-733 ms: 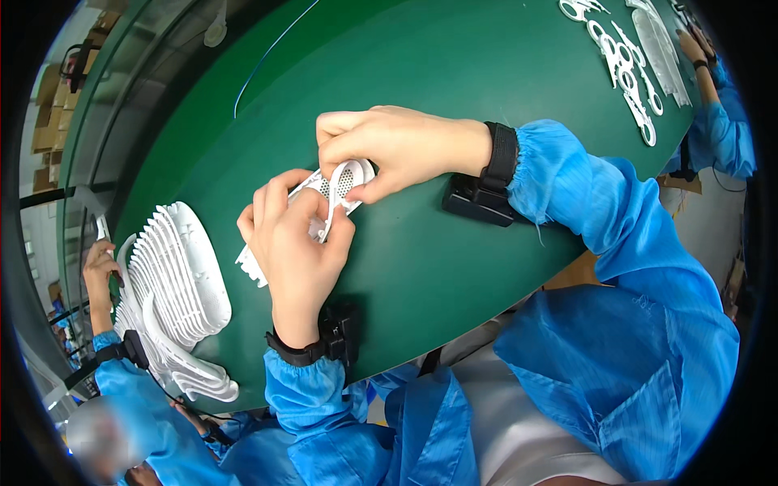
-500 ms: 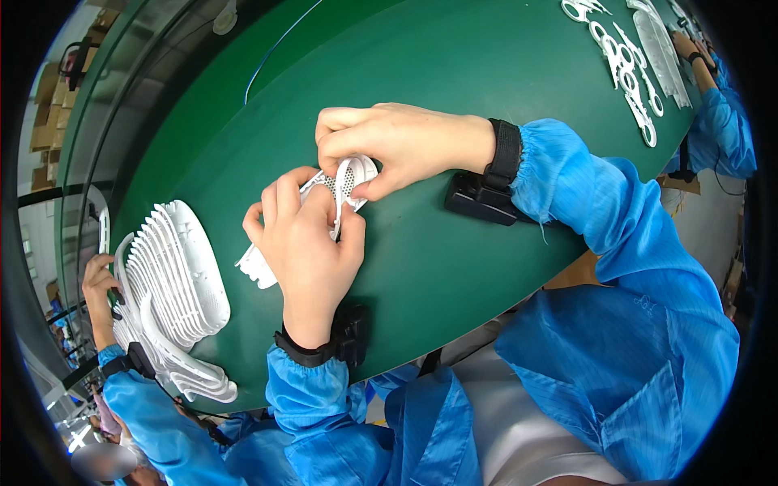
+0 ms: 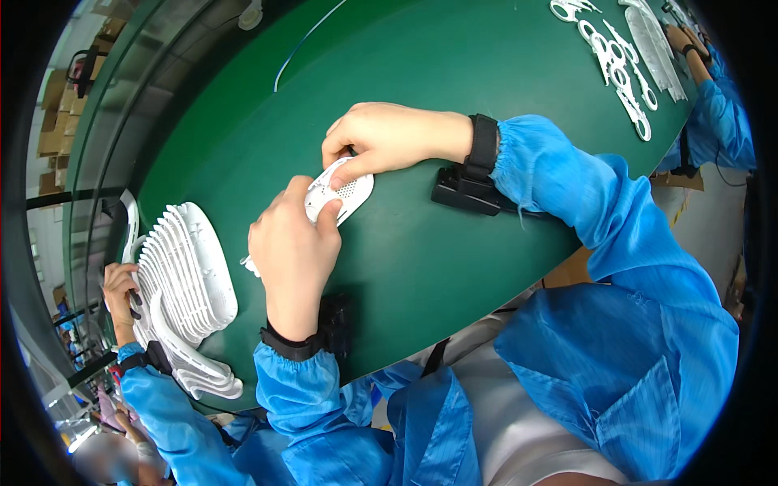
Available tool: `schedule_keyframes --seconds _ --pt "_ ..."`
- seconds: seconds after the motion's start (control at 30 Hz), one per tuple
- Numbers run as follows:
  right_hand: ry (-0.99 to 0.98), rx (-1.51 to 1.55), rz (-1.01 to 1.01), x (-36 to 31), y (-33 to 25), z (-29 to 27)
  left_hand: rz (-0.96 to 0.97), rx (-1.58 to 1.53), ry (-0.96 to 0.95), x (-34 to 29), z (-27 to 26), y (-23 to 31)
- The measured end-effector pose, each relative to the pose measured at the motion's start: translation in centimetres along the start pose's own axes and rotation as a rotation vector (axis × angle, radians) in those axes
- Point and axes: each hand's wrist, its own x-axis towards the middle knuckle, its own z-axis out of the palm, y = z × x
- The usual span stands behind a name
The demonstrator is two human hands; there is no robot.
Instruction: Manually assemble various white plastic components on a production line.
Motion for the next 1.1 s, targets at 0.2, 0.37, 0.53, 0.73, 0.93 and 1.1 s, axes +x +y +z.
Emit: schedule_keyframes --seconds 0.2,0.37,0.53,0.73,0.93,1.1 --pt "0.023 0.003 0.025 1.0 -0.5 -0.1 -0.026 0.101 -0.035 0.1 -0.3 0.4" --pt "0.082 0.028 -0.051 1.6 -0.6 -0.5 0.106 -0.062 0.027 0.0 -1.4 -1.1" --pt "0.521 0.108 0.288 1.0 2.1 -4.8 0.183 -0.397 0.668 -1.3 0.5 -2.8" --pt "0.811 0.020 0.449 1.7 3.6 -5.8 0.161 -0.410 0.356 1.4 5.3 -2.8" --pt "0.710 0.409 0.365 -1.5 3.5 -7.2 0.139 -0.474 0.400 0.7 5.1 -4.5" --pt "0.910 -0.254 0.436 -14.2 0.3 -11.8 0.163 -0.434 0.344 1.5 4.9 -3.4"
